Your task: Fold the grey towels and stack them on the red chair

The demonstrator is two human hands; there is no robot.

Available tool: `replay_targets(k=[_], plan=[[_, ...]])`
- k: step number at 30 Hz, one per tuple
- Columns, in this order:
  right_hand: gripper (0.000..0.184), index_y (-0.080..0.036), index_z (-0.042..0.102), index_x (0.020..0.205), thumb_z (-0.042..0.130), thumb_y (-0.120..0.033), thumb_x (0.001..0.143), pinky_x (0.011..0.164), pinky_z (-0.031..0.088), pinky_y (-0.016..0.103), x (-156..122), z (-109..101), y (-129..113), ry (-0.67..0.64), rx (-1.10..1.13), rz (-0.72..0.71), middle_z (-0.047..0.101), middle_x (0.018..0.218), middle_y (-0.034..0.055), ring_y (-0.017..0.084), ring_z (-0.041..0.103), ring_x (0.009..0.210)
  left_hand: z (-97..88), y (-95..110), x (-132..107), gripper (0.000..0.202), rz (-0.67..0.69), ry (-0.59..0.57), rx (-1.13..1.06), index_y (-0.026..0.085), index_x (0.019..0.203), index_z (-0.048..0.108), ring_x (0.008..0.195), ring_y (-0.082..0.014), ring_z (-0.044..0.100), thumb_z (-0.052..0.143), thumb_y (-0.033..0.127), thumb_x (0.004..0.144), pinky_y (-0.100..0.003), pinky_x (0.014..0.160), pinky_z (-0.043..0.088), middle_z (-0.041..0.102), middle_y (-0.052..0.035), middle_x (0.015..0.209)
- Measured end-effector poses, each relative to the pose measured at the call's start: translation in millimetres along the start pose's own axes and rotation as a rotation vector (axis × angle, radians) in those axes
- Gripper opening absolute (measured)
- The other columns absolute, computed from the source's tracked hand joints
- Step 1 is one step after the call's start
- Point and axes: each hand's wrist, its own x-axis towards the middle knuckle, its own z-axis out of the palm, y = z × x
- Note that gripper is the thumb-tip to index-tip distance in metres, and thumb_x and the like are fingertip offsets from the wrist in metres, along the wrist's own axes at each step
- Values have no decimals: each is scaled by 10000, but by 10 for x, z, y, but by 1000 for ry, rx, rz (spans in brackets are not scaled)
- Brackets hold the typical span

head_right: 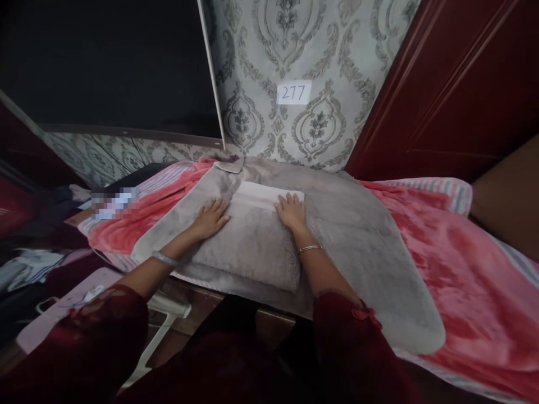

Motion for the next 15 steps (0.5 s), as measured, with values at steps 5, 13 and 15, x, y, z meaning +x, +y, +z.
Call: replay_targets(k=[5, 13, 15], plan=[[575, -236, 370, 1595, 294, -401, 1049, 1203, 231, 567, -510, -63, -157, 67, 20, -134, 269, 1681, 113, 337, 210, 1545, 48, 488, -538, 667, 320, 101, 6, 248, 1614, 291, 1581, -279, 139, 366, 539, 1018, -531, 1272, 121, 203, -92, 1705], [594, -257, 327, 1613, 299, -433, 1047, 1241, 141, 535, -1094, 106, -252, -63, 37, -209, 212, 1702, 60, 294, 138, 1569, 302, 603, -743, 725, 334, 24, 2, 204, 1609, 299, 1577, -290, 157, 369, 597, 1003, -531, 1272, 126, 204, -132, 1699], [597, -255, 327, 1613, 295, -442, 1047, 1243, 139, 536, -1067, 102, -242, -70, 44, -210, 209, 1703, 59, 293, 132, 1570, 299, 532, -750, 740, 307, 33, 19, 192, 1605, 311, 1575, -295, 168, 367, 611, 998, -520, 1271, 137, 211, -141, 1697]])
